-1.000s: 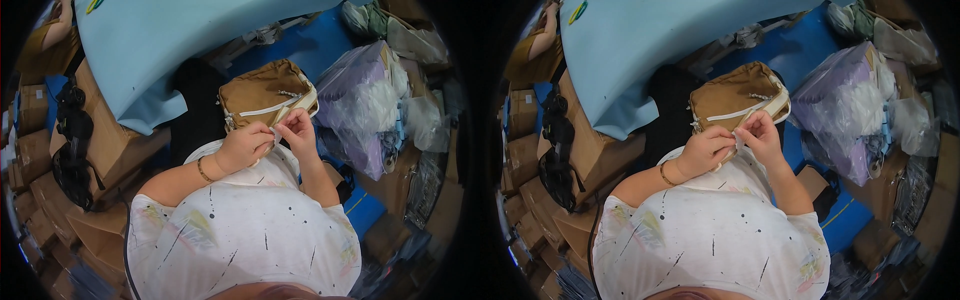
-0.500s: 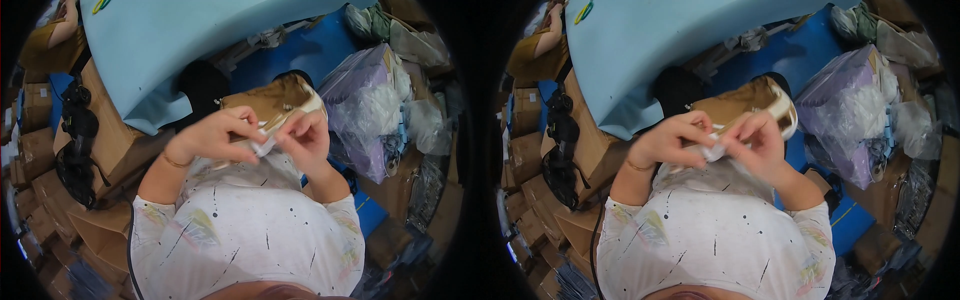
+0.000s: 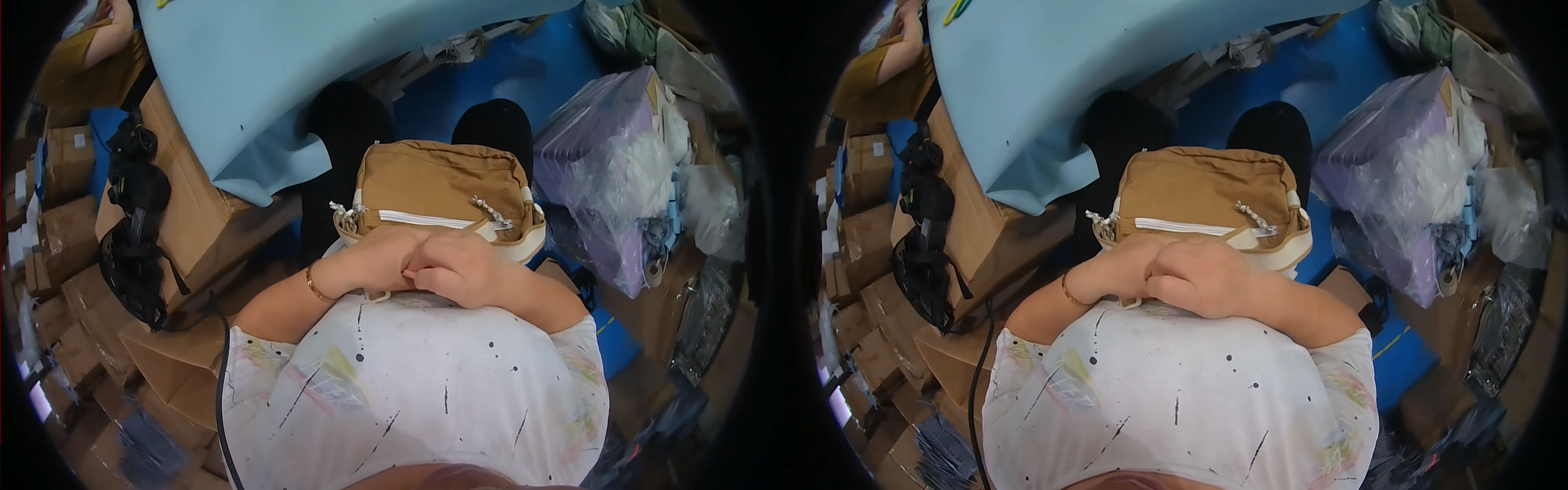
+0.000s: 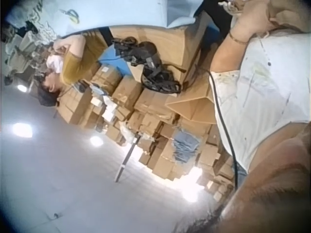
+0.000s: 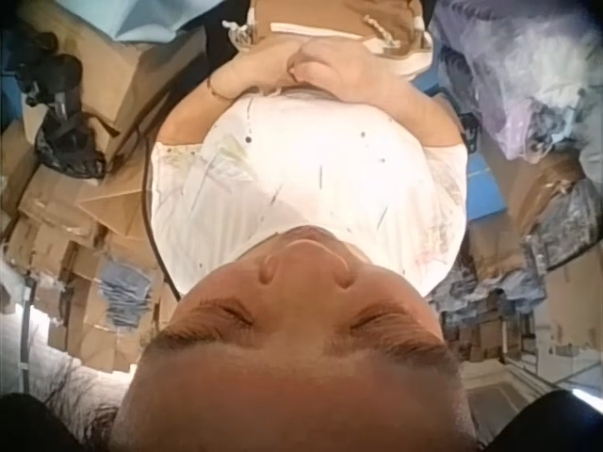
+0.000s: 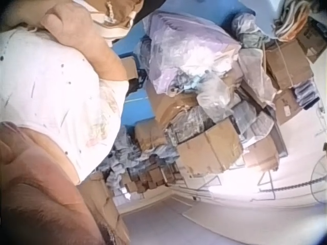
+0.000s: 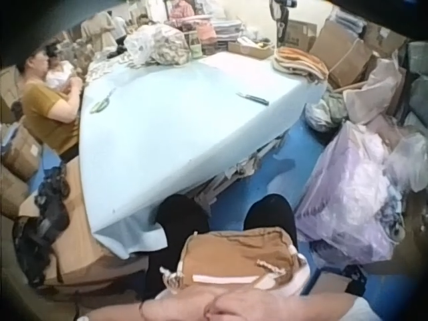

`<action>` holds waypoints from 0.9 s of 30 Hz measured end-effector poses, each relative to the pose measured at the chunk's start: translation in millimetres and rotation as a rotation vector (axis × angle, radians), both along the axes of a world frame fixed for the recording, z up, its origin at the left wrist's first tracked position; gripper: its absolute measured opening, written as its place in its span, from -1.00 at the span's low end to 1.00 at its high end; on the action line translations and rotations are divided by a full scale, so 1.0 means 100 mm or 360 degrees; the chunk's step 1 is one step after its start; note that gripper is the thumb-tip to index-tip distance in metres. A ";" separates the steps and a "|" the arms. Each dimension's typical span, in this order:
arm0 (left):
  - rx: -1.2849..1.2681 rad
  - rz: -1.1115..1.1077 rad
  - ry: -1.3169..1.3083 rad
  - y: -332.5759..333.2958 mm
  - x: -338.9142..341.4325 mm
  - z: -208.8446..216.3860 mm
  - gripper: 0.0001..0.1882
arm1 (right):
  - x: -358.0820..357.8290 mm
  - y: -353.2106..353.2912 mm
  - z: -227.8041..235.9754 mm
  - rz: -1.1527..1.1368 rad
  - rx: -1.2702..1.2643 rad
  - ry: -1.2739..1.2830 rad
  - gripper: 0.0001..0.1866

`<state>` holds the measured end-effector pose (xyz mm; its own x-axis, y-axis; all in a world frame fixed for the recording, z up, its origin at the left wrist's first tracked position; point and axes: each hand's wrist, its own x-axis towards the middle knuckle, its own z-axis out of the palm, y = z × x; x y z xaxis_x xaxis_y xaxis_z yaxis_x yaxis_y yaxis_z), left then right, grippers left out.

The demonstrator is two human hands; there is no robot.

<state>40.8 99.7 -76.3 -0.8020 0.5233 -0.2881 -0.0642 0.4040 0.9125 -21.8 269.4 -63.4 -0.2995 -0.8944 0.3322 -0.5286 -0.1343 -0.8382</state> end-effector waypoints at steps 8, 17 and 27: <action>-0.0026 0.0371 0.0364 -0.05 0.10 0.06 -0.65 | -0.02 0.20 -0.28 -0.0622 -0.0298 -0.1143 -0.73; -0.0103 0.0595 0.0482 0.03 0.17 0.12 -0.71 | -0.01 0.30 -0.19 -0.0410 0.0234 -0.1081 -0.77; -0.0130 0.0389 0.0744 0.00 0.24 0.09 -0.80 | 0.13 0.24 -0.35 -0.0699 0.0206 -0.1631 -0.88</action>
<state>65.0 99.6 -67.1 -0.9503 0.2958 0.0968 0.2402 0.4993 0.8325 -8.3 293.2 -98.0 -0.6759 -0.6540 -0.3397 0.4383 0.0138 -0.8987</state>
